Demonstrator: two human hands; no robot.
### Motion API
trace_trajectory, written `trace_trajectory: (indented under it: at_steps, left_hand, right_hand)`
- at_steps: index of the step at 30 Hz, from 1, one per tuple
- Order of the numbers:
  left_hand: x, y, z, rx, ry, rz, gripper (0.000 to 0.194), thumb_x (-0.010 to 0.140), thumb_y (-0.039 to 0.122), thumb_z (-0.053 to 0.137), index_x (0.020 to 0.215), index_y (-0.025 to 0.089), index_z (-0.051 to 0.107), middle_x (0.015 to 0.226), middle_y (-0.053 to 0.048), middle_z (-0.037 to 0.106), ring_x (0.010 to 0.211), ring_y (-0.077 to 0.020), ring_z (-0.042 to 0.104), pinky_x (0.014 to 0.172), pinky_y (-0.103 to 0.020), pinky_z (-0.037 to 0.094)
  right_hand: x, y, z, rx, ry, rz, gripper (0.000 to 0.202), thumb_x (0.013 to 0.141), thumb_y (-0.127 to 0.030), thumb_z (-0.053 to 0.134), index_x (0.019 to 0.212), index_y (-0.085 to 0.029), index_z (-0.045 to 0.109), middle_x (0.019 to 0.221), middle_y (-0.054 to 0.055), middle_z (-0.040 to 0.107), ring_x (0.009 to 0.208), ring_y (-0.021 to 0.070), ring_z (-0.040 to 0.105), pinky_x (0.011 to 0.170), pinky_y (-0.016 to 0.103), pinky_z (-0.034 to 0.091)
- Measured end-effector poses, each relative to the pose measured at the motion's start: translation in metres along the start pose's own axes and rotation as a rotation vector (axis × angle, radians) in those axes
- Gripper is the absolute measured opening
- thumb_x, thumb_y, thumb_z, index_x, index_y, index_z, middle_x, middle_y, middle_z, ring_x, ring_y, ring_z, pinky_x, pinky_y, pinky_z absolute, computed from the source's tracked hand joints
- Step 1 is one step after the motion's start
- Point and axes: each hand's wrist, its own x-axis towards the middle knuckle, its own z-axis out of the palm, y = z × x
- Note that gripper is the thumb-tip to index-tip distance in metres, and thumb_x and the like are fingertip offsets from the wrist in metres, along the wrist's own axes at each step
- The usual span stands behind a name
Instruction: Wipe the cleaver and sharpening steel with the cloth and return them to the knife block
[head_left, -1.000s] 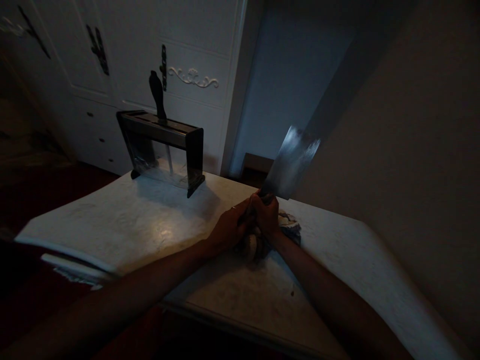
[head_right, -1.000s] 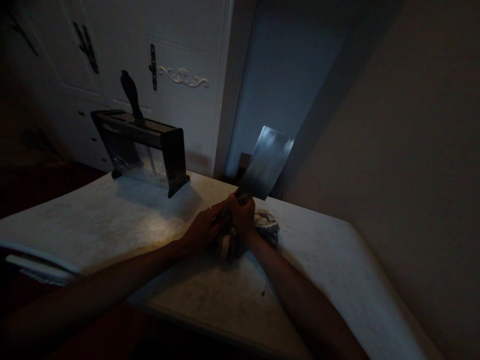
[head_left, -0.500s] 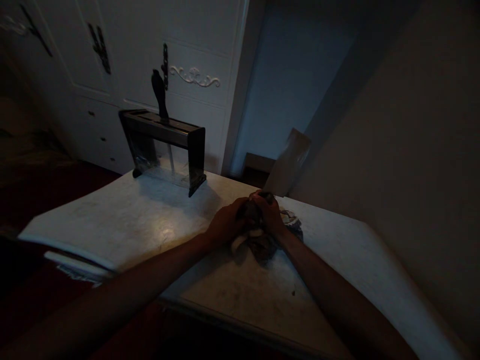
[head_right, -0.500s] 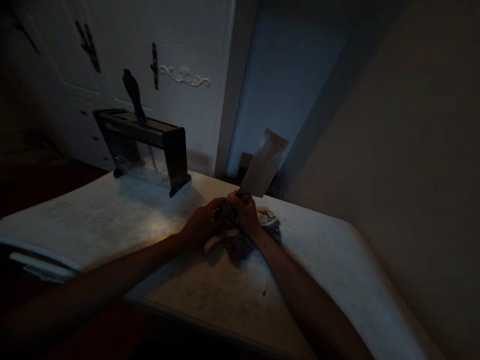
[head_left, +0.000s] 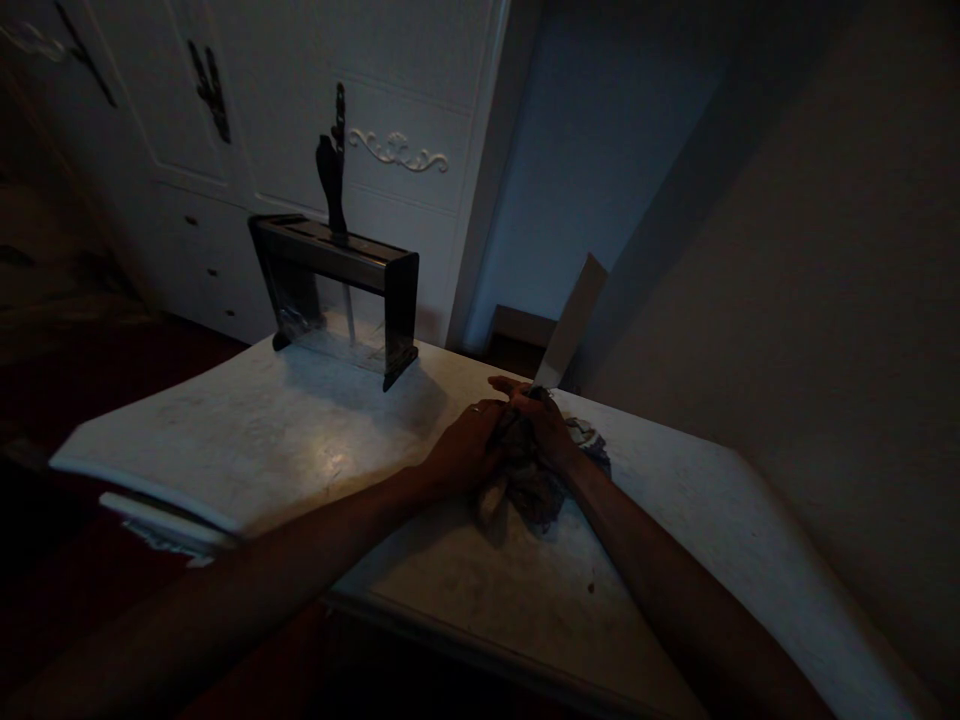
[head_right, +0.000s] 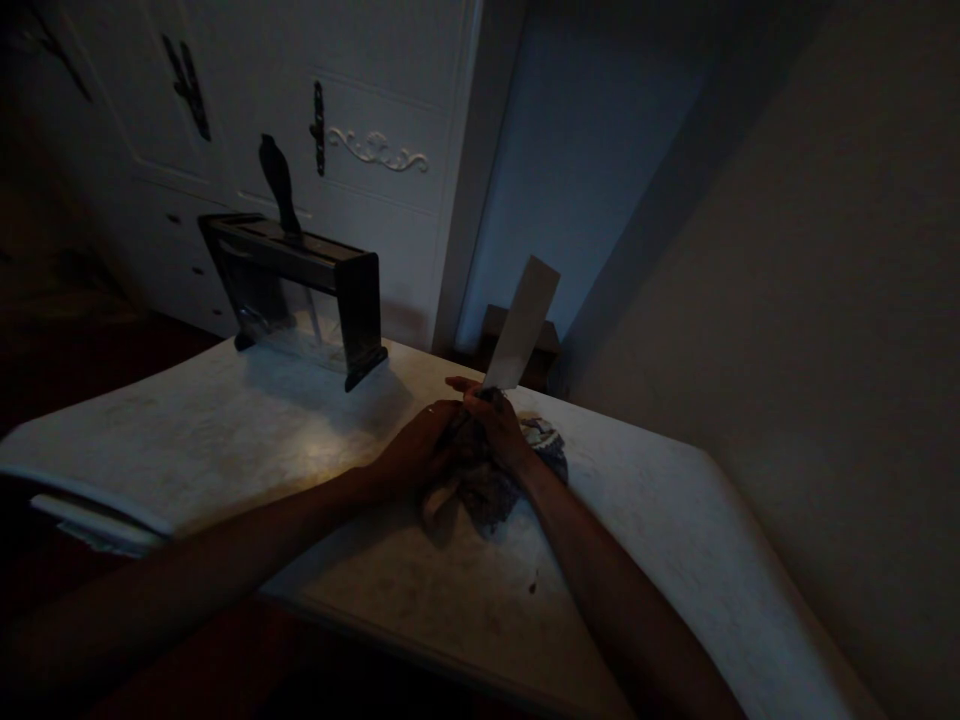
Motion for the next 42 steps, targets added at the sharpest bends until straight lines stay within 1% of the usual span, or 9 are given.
trace_trajectory:
  at_steps: [5,12,15,21,25,29,37,40,42]
  left_hand:
    - [0.001,-0.004,-0.003,0.128,0.006,0.009,0.032,0.082,0.022,0.052,0.113,0.016,0.057,0.113,-0.012,0.061,0.105,-0.0259,0.055,0.09,-0.041,0.047]
    - [0.003,0.003,-0.009,0.157,0.005,-0.026,0.02,0.089,0.028,0.046,0.097,0.018,0.062,0.098,-0.009,0.065,0.091,-0.0234,0.059,0.082,-0.037,0.048]
    - [0.001,0.007,-0.01,0.138,0.014,-0.041,0.025,0.09,0.034,0.046,0.103,0.017,0.06,0.105,-0.012,0.065,0.097,-0.0252,0.059,0.088,-0.041,0.048]
    - [0.0,0.008,-0.007,0.028,0.063,-0.031,0.052,0.091,0.047,0.047,0.128,0.01,0.051,0.12,-0.017,0.061,0.112,-0.0291,0.056,0.097,-0.046,0.045]
    - [0.001,0.003,-0.003,-0.027,0.109,-0.039,0.046,0.092,0.043,0.046,0.126,0.013,0.055,0.12,-0.014,0.063,0.11,-0.0271,0.058,0.098,-0.043,0.045]
    - [0.002,0.001,-0.007,-0.08,0.122,-0.04,0.04,0.093,0.036,0.044,0.122,0.014,0.061,0.117,-0.012,0.067,0.108,-0.025,0.061,0.096,-0.04,0.046]
    - [0.007,0.003,-0.013,-0.091,0.14,-0.076,0.024,0.09,0.029,0.049,0.091,0.019,0.072,0.096,-0.005,0.073,0.089,-0.0202,0.065,0.084,-0.035,0.049]
    - [0.007,0.005,-0.012,-0.019,0.171,-0.051,0.024,0.092,0.031,0.049,0.095,0.016,0.069,0.098,-0.009,0.07,0.093,-0.0224,0.062,0.087,-0.038,0.047]
    - [0.006,0.006,-0.011,0.016,0.266,-0.031,0.025,0.09,0.034,0.053,0.1,0.014,0.064,0.102,-0.011,0.067,0.098,-0.0232,0.06,0.09,-0.039,0.047]
  right_hand:
    - [-0.003,-0.003,0.002,-0.037,-0.021,0.034,0.022,0.079,-0.043,0.065,0.082,-0.022,0.068,0.111,0.005,0.072,0.103,0.025,0.064,0.092,0.038,0.048]
    - [-0.004,-0.001,0.001,-0.001,-0.033,0.07,0.024,0.081,-0.044,0.064,0.087,-0.022,0.072,0.103,0.004,0.074,0.091,0.0209,0.067,0.081,0.032,0.051]
    - [-0.004,0.0,0.001,0.026,-0.027,0.056,0.019,0.081,-0.041,0.066,0.087,-0.023,0.072,0.104,0.003,0.074,0.096,0.02,0.066,0.086,0.031,0.05]
    - [-0.003,0.0,0.004,0.075,-0.073,0.042,0.017,0.076,-0.039,0.073,0.081,-0.024,0.066,0.111,0.003,0.072,0.099,0.022,0.066,0.09,0.035,0.05]
    - [-0.003,0.0,0.006,0.045,-0.106,0.056,0.02,0.075,-0.04,0.075,0.084,-0.024,0.065,0.113,0.005,0.072,0.101,0.0231,0.066,0.091,0.038,0.05]
    - [-0.003,0.0,0.008,0.072,-0.052,0.083,0.026,0.074,-0.044,0.076,0.086,-0.024,0.066,0.108,0.005,0.074,0.102,0.0244,0.066,0.094,0.04,0.05]
    - [-0.002,0.001,0.006,0.004,-0.035,0.1,0.033,0.073,-0.052,0.074,0.086,-0.023,0.068,0.104,0.006,0.074,0.101,0.0253,0.066,0.095,0.04,0.049]
    - [-0.002,0.002,0.006,0.018,-0.005,0.106,0.034,0.072,-0.053,0.074,0.086,-0.023,0.069,0.1,0.005,0.074,0.097,0.0248,0.066,0.091,0.038,0.051]
    - [-0.001,0.002,0.007,0.015,0.066,0.118,0.034,0.07,-0.055,0.074,0.083,-0.023,0.07,0.091,0.003,0.074,0.09,0.0238,0.067,0.084,0.035,0.053]
